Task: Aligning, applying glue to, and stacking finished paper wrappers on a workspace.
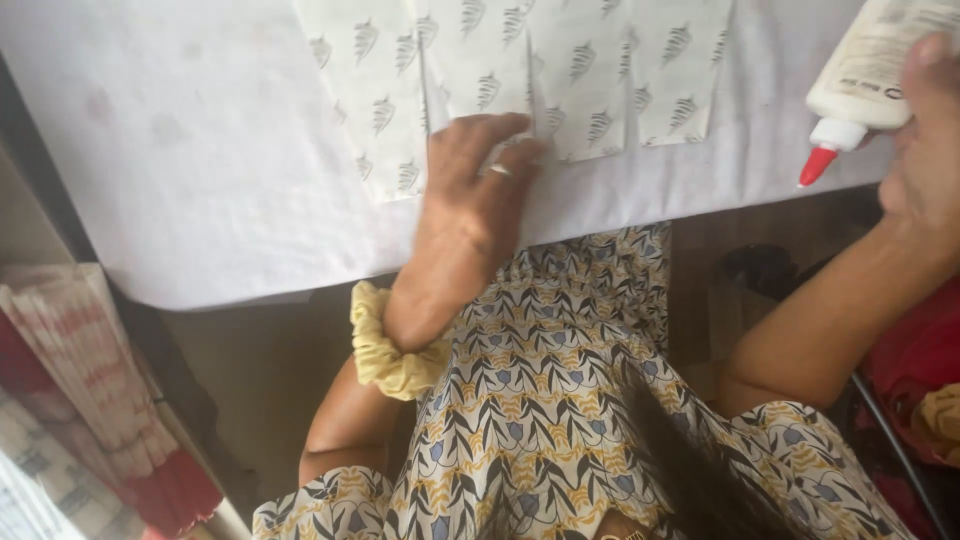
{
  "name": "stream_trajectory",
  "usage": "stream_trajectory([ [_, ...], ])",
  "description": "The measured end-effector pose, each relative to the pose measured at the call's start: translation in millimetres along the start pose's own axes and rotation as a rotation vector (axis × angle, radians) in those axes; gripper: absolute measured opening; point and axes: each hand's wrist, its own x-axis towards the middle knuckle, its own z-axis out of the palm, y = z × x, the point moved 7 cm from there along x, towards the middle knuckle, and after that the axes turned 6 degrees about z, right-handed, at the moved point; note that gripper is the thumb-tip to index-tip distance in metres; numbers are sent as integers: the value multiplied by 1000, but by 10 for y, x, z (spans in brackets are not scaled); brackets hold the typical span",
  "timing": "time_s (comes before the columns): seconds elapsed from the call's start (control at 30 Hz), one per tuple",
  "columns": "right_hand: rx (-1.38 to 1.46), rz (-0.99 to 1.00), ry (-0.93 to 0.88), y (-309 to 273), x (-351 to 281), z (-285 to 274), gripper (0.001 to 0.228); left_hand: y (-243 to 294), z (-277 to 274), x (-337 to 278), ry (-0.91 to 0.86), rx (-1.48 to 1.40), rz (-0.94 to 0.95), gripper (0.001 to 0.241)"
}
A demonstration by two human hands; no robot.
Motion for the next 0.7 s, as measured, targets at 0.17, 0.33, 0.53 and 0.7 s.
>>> stream_trajectory([
  [0.17, -909, -535, 128, -797, -378, 422, 33, 318, 636, 262, -129, -128, 132, 11],
  [0.33, -617, -696, -237, -1144, -754, 1203, 18, 326, 950, 305, -181, -111, 143, 20],
  [0.53, -493, -704, -416, -1075, -764, 1440, 12, 180, 1089, 206, -209, -135, 66, 27],
  [0.7, -479, -743, -436, -1056, -752, 1429, 11, 223, 1029, 209, -254, -126, 116, 22],
])
